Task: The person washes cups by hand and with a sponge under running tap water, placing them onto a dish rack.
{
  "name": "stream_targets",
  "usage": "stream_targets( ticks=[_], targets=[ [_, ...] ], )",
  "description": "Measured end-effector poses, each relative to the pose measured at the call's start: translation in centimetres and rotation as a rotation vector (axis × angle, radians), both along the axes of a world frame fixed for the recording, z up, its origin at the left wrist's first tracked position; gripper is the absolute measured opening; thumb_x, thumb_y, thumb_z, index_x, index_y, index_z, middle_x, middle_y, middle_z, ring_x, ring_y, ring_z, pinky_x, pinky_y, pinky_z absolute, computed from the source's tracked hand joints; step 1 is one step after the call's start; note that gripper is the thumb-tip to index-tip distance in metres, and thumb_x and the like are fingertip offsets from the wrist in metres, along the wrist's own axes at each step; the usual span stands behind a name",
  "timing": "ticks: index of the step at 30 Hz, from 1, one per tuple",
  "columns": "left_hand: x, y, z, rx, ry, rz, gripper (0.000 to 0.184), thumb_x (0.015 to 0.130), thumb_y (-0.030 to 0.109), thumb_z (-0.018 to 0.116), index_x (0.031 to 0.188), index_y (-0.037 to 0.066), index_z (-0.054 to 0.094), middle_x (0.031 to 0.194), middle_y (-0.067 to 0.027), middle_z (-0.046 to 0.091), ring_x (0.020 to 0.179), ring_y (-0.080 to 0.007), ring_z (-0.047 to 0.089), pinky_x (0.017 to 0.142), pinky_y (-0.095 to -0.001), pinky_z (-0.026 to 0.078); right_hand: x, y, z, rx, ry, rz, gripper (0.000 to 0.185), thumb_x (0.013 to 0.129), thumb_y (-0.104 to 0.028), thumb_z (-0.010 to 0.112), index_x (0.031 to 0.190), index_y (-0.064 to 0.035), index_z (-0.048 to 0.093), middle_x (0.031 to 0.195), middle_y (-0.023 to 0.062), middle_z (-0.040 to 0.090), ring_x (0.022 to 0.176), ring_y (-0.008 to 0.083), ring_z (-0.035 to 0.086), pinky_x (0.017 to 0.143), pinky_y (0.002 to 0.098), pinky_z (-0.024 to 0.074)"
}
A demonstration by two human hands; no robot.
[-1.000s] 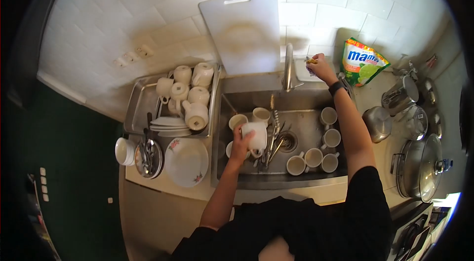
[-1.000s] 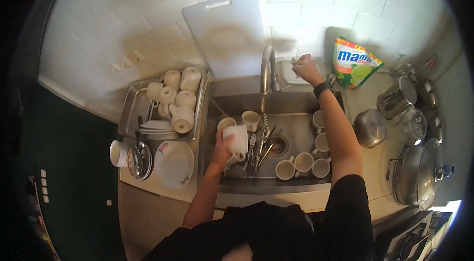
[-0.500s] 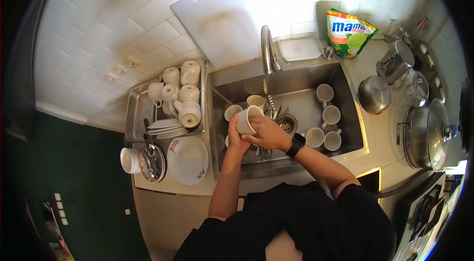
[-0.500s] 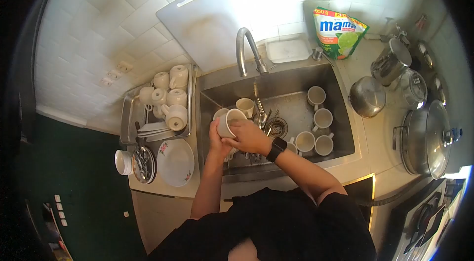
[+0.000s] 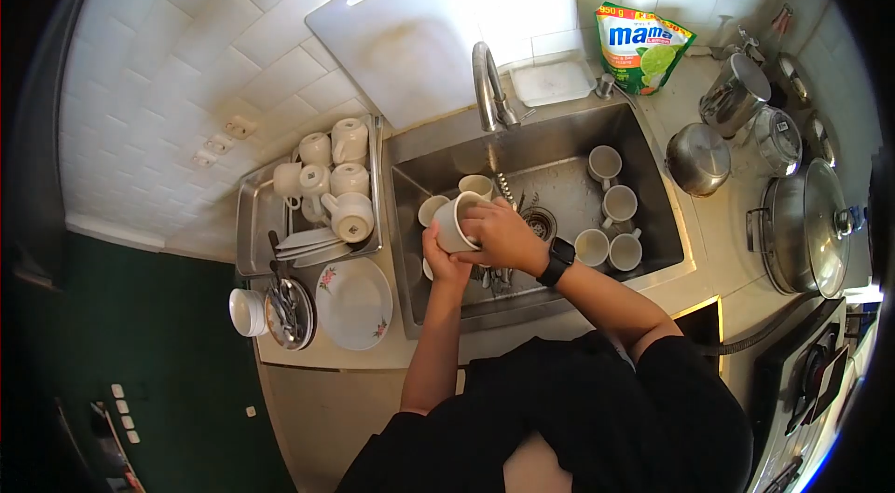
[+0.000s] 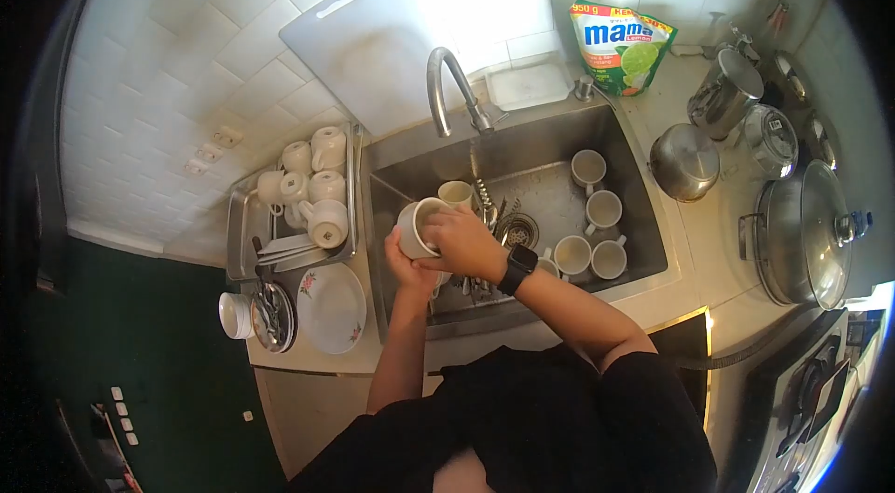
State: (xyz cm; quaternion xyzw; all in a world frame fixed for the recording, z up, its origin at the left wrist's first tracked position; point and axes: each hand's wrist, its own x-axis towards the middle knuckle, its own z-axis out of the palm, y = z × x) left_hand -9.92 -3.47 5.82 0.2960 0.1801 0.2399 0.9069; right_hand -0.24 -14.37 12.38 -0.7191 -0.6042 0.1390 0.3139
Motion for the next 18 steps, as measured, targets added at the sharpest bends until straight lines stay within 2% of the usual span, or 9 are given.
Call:
stream_targets(
  ticks=[3, 6, 9, 12, 15, 18],
  targets=[
    [-0.2, -0.5, 1.1, 0.093, 0.038, -0.005, 0.044, 0.082, 0.032, 0.04, 0.115, 0.004, 0.047, 0.108, -0.0104, 0.054, 0.101, -0.022, 0.053, 0.087, -0.0345, 0.041, -0.9, 0.8, -2.6, 0.428, 0.057, -0.113, 0.034, 0.07, -0.022, 0.067, 0.093, 0.0007, 0.057, 0.096, 0.0173, 0.057, 0.093, 0.0333, 0.053, 0.08, 0.0402, 0.0422],
    [0.1, 0.0, 0.0, 0.381, -0.14, -0.024, 0.044, 0.081, 0.029, 0.041, 0.118, 0.004, 0.045, 0.112, -0.011, 0.052, 0.103, -0.0225, 0.052, 0.089, -0.0337, 0.04, -1.5, 0.8, -1.9, 0.333, 0.821, -0.04, 0.038, 0.072, -0.025, 0.066, 0.096, 0.0023, 0.056, 0.098, 0.0197, 0.055, 0.091, 0.0352, 0.053, 0.078, 0.0412, 0.0424],
    [-0.4, 0.3, -2.0, 0.261, -0.082, -0.068, 0.048, 0.082, 0.036, 0.043, 0.119, 0.005, 0.044, 0.111, -0.0114, 0.052, 0.103, -0.0227, 0.051, 0.091, -0.0338, 0.038, -1.0, 0.8, -2.5, 0.268, 0.783, -0.1, 0.036, 0.073, -0.023, 0.065, 0.097, 0.0023, 0.055, 0.095, 0.021, 0.055, 0.089, 0.0364, 0.054, 0.076, 0.0405, 0.0433],
    [-0.3, -0.3, -0.6, 0.137, 0.073, -0.149, 0.053, 0.084, 0.047, 0.04, 0.117, 0.006, 0.046, 0.107, -0.0106, 0.055, 0.098, -0.0223, 0.054, 0.083, -0.0353, 0.043, -0.2, 0.2, -2.6, 0.16, 0.484, -0.13, 0.035, 0.07, -0.019, 0.067, 0.096, 0.0009, 0.055, 0.093, 0.0227, 0.056, 0.087, 0.037, 0.054, 0.074, 0.0396, 0.0443],
    [-1.2, 1.7, -0.2, -0.117, 0.22, -0.649, 0.061, 0.084, 0.058, 0.036, 0.114, 0.007, 0.049, 0.103, -0.0093, 0.057, 0.093, -0.0224, 0.056, 0.072, -0.0361, 0.048, 0.6, -0.2, -2.5, 0.19, 0.328, 0.029, 0.031, 0.068, -0.014, 0.068, 0.092, 0.0007, 0.056, 0.084, 0.0177, 0.06, 0.077, 0.0302, 0.059, 0.071, 0.0336, 0.0472],
    [-1.0, 2.7, -1.8, -0.235, 0.043, -0.75, 0.063, 0.082, 0.063, 0.033, 0.11, 0.009, 0.051, 0.102, -0.0082, 0.058, 0.09, -0.0223, 0.058, 0.064, -0.0359, 0.049, 1.1, -1.0, -1.1, 0.087, 0.13, 0.159, 0.036, 0.062, -0.013, 0.07, 0.093, -0.001, 0.056, 0.09, 0.0169, 0.057, 0.086, 0.0326, 0.056, 0.076, 0.0359, 0.0454]
  ],
)
